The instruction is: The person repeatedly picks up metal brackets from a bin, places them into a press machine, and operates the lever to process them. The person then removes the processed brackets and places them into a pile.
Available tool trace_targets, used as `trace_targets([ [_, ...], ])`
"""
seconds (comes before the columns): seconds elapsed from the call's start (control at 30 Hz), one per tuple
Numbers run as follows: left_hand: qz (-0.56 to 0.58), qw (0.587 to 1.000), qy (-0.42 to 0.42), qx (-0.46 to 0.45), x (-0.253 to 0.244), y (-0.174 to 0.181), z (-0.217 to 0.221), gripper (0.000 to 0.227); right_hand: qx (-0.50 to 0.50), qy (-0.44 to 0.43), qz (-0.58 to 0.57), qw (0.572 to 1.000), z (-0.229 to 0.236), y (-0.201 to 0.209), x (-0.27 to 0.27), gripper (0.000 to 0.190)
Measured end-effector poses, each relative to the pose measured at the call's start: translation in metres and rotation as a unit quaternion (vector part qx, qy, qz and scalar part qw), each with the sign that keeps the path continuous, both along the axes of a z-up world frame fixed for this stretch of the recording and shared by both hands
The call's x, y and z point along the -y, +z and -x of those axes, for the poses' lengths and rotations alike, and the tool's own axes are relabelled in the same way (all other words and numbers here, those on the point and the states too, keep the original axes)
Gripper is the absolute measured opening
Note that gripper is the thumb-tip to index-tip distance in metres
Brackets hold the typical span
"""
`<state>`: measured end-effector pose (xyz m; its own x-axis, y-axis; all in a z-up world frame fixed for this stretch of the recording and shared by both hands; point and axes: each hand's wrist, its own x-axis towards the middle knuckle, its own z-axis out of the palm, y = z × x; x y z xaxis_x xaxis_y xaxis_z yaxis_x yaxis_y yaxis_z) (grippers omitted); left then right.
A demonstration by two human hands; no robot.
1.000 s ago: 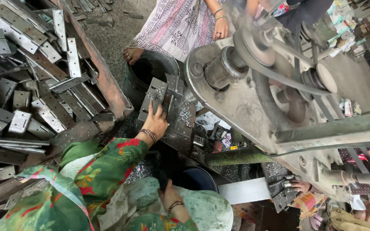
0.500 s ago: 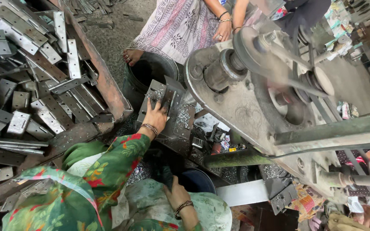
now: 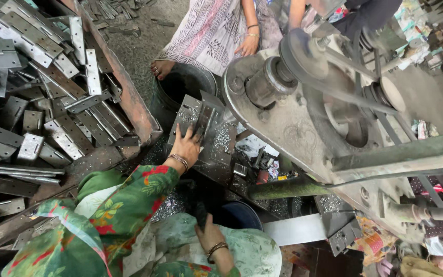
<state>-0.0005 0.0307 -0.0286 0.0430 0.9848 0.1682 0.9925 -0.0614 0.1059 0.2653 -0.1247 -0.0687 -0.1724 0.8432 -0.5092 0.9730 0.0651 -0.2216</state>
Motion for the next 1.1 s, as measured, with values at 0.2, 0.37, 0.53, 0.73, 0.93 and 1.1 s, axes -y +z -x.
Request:
trace_targets([
  [0.2, -0.024, 0.999, 0.034, -0.005, -0.031, 0.005, 0.002, 0.05, 0.009, -0.002, 0.007, 1.0, -0.003, 0.022, -0.007, 0.067],
  [0.37, 0.036, 0.999, 0.013, 0.009, -0.036, 0.005, 0.007, 0.044, 0.009, -0.009, 0.013, 1.0, -0.007, -0.063, 0.007, 0.082],
  [0.53, 0.007, 1.0, 0.006, 0.025, -0.026, 0.002, 0.005, 0.045, -0.008, -0.047, 0.022, 0.999, -0.015, -0.097, 0.018, 0.083],
  [0.73, 0.024, 0.999, -0.006, -0.037, -0.026, 0.019, 0.017, 0.043, 0.001, 0.009, 0.034, 0.999, -0.001, -0.02, 0.003, 0.078],
  [0.93, 0.047, 0.996, -0.079, -0.016, 0.026, 0.021, -0.001, 0.043, 0.008, 0.002, 0.013, 1.0, 0.013, 0.059, 0.001, 0.07],
  [1.1, -0.062, 0.985, -0.139, -0.08, 0.07, 0.01, -0.004, 0.033, -0.012, -0.006, -0.021, 1.0, 0.025, 0.069, 0.007, 0.065],
])
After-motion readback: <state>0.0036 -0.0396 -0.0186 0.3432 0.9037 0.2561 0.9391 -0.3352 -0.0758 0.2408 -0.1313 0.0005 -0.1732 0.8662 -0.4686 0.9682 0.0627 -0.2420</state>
